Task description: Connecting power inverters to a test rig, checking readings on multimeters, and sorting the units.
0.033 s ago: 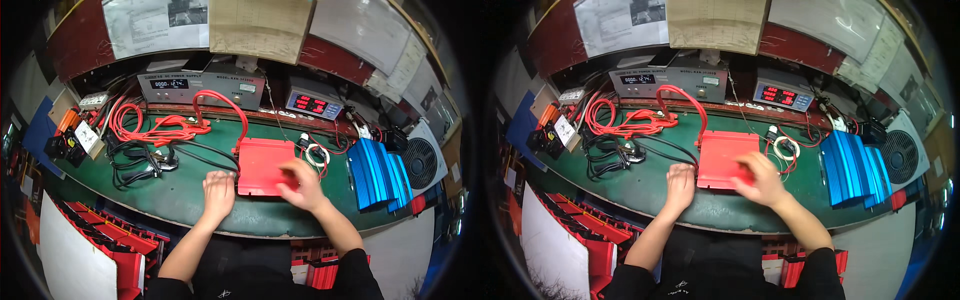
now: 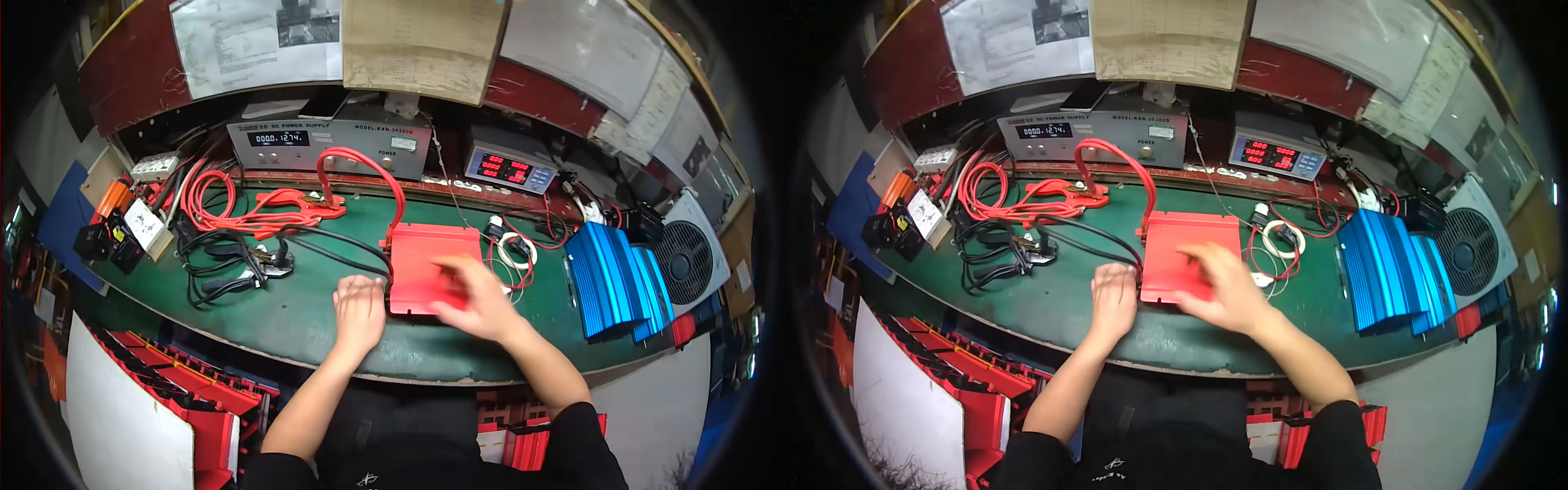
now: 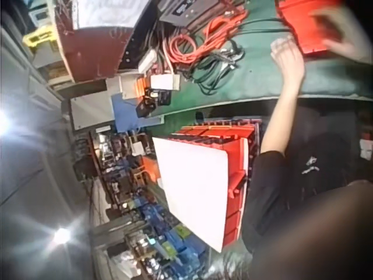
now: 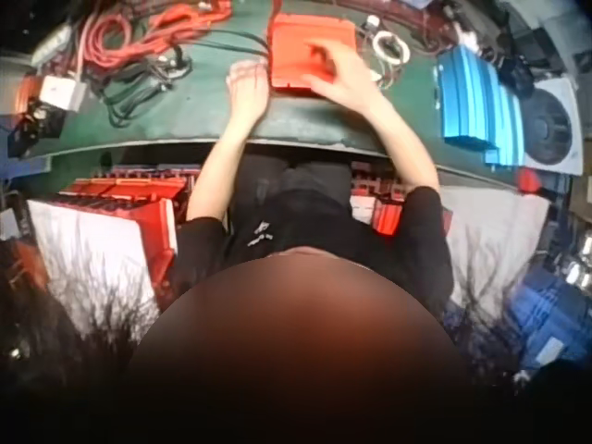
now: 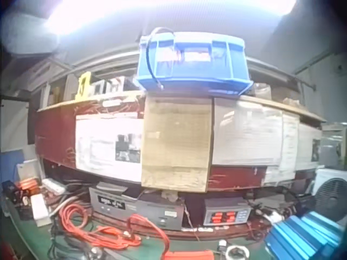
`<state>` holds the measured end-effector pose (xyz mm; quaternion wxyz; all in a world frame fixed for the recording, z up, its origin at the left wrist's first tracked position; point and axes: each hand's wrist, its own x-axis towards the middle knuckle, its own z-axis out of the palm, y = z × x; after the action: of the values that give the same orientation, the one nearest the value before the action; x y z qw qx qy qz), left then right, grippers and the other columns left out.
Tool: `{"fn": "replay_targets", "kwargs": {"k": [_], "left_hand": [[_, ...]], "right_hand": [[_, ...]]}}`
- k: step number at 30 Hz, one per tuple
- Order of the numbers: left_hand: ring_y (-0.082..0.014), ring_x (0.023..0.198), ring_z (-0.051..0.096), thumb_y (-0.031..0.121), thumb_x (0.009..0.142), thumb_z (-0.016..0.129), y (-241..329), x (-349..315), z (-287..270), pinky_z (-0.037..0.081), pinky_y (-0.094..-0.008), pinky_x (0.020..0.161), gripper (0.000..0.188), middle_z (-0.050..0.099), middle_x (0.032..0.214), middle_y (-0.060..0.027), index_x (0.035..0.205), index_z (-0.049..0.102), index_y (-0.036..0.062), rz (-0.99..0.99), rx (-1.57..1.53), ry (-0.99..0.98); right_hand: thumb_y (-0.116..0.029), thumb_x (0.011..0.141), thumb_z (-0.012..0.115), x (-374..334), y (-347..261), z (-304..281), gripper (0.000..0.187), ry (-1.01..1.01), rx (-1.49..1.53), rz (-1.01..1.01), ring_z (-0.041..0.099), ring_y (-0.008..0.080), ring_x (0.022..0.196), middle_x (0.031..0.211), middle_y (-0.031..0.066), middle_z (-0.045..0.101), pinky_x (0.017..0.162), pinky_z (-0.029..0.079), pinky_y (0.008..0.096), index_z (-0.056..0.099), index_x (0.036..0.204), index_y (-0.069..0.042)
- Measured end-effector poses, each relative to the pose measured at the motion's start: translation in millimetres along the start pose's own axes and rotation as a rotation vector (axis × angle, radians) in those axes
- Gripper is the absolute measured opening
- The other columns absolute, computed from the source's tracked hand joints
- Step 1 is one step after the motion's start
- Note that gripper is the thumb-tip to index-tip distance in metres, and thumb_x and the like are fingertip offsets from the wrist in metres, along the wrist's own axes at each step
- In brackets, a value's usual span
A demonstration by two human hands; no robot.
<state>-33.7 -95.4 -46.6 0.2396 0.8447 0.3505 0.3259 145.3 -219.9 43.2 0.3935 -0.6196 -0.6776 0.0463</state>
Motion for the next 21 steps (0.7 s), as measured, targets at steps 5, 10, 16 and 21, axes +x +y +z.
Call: {"fn": "replay_targets", "kwargs": {"k": [5, 10, 16, 21], "left_hand": [[-0.0335, 0.113, 0.053, 0.023, 0.098, 0.046, -7, 3, 20, 0.039, -0.0462, 0.094, 0.029, 0.065, 0.107, -0.0141, 0.098, 0.065, 0.0010, 0.064, -0.049, 0.075], [-0.0371, 0.109, 0.054, 0.029, 0.100, 0.043, -26, 27, 13, 0.041, -0.0490, 0.092, 0.034, 0.065, 0.106, -0.0157, 0.095, 0.063, 0.0027, 0.038, -0.095, -0.139], [-0.0379, 0.103, 0.056, 0.034, 0.099, 0.047, -40, 87, 46, 0.042, -0.0507, 0.086, 0.030, 0.065, 0.101, -0.0141, 0.095, 0.056, 0.0057, 0.031, -0.009, -0.032], [-0.0365, 0.106, 0.054, 0.034, 0.099, 0.047, -31, 90, 41, 0.040, -0.0493, 0.088, 0.030, 0.064, 0.107, -0.0137, 0.101, 0.059, 0.0066, 0.077, 0.007, -0.011]], "right_hand": [[-0.027, 0.090, 0.067, 28, 0, 53, 0.034, -0.054, -0.045, -0.029, 0.064, 0.0357, 0.089, 0.097, 0.0192, 0.064, 0.079, 0.051, 0.0447, 0.059, 0.109, 0.001], [-0.013, 0.096, 0.059, 47, -8, 40, 0.018, 0.404, 0.062, 0.032, 0.066, 0.0384, 0.081, 0.089, 0.0194, 0.065, 0.068, 0.052, 0.0431, 0.056, 0.108, 0.000], [-0.015, 0.087, 0.065, 88, 25, 54, 0.055, 0.198, 0.039, 0.418, 0.068, 0.0365, 0.083, 0.092, 0.0209, 0.066, 0.072, 0.052, 0.0438, 0.037, 0.134, -0.007], [-0.016, 0.093, 0.058, 88, 52, 80, 0.021, 0.184, 0.094, 0.269, 0.065, 0.0417, 0.085, 0.085, 0.0238, 0.064, 0.071, 0.050, 0.0430, 0.052, 0.104, 0.001]]}}
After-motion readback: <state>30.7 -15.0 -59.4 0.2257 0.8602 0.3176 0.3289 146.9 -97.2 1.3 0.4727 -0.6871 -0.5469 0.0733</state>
